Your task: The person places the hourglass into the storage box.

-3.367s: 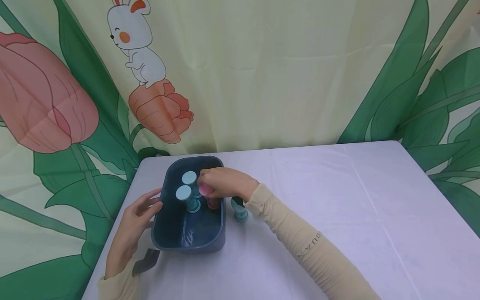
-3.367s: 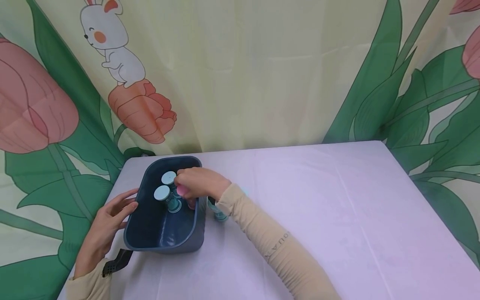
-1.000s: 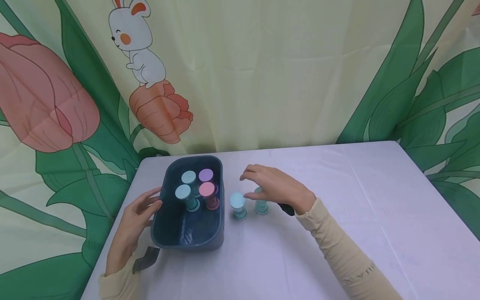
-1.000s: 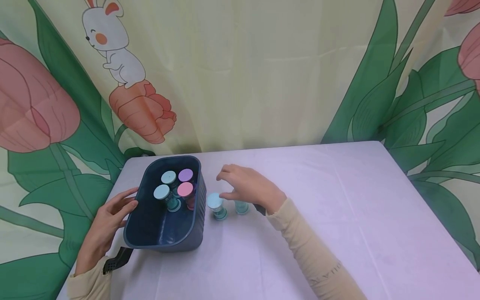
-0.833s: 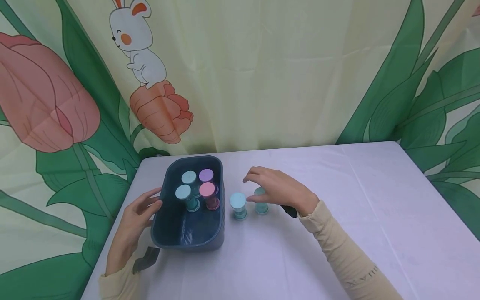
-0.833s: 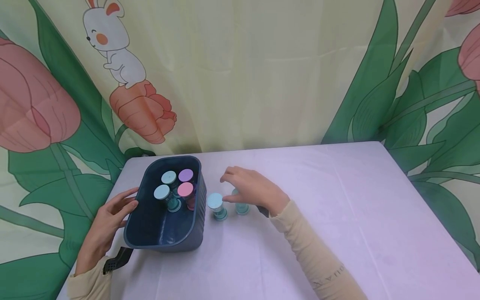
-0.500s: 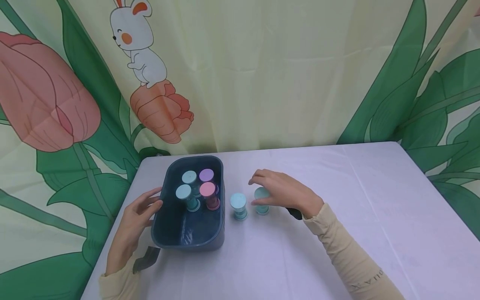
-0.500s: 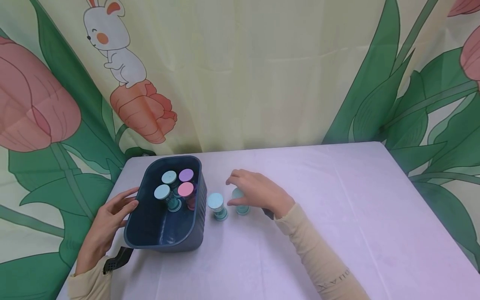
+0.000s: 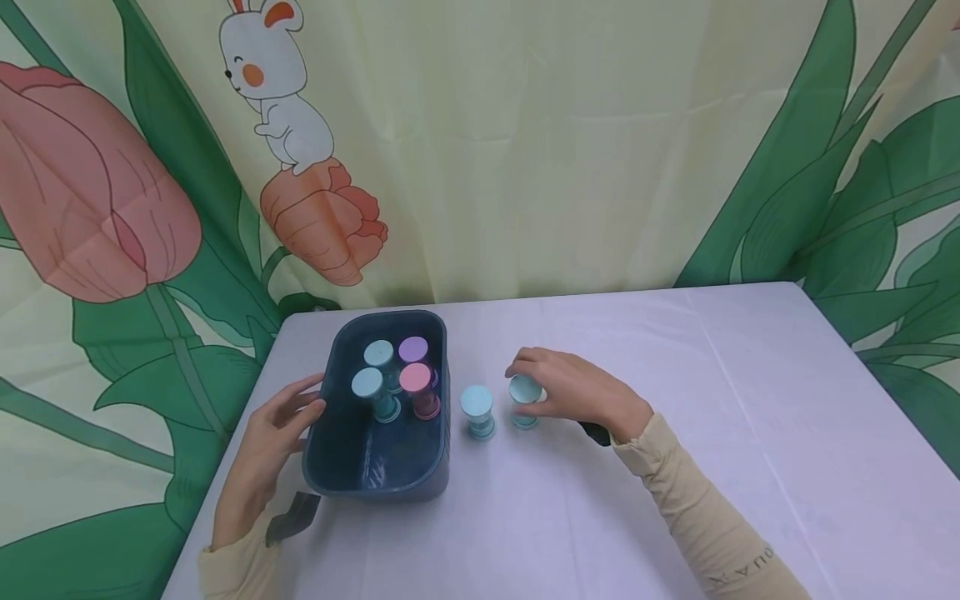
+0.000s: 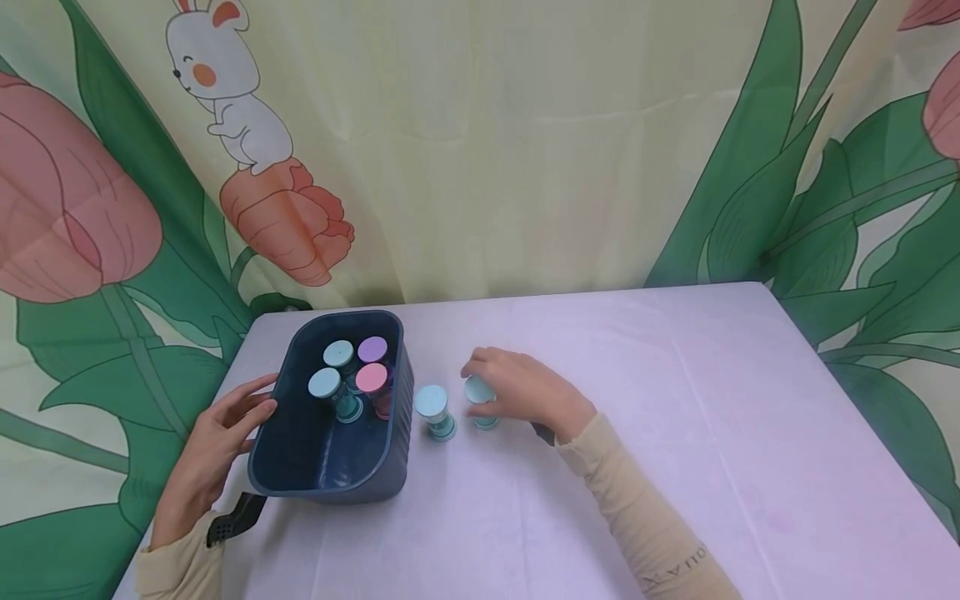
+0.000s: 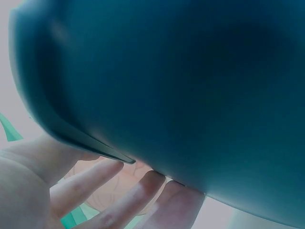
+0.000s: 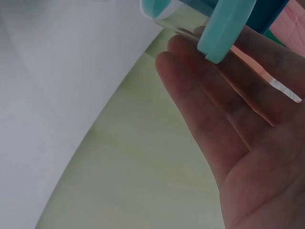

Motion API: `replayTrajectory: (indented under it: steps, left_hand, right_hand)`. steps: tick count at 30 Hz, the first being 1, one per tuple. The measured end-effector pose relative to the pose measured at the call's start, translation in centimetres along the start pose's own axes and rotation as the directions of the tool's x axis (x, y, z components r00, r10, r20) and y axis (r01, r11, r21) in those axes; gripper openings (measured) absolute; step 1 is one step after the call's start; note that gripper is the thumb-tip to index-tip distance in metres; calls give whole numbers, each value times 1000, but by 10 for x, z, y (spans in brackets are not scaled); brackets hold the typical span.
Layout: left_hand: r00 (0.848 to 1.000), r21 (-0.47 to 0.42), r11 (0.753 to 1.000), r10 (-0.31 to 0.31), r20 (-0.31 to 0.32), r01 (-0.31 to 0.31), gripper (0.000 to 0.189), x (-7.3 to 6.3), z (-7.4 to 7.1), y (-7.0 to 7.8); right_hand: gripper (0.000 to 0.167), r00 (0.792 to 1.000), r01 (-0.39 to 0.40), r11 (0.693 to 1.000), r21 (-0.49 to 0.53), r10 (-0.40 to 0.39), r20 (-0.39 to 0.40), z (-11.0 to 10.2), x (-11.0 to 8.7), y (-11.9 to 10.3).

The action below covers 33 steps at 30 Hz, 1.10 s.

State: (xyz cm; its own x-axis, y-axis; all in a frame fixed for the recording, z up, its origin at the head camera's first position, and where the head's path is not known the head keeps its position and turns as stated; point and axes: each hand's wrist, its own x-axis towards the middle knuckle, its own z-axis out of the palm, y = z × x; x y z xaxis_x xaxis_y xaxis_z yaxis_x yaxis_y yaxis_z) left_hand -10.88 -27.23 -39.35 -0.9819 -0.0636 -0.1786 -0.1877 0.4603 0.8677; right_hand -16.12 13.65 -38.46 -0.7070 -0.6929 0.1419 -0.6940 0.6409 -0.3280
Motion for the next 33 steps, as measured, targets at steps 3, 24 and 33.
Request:
replayTrajectory:
  steps: [3,24,33]
  left_hand:
    - [1000,4,1000,-1,1,1,61,0,0,0]
    - [1000,5,1000,15,-2,-15,61,0,0,0]
    - [1000,-5,1000,15,3,-15,62,-1,0,0]
  right_hand:
    - [37,1000,-3,1000,9,3,15,1,0,1]
    - [34,999,35,999,-5,-35,7,-5,1,-1]
    - [33,998,52,998,-24,-53,-32,-16,4,-5]
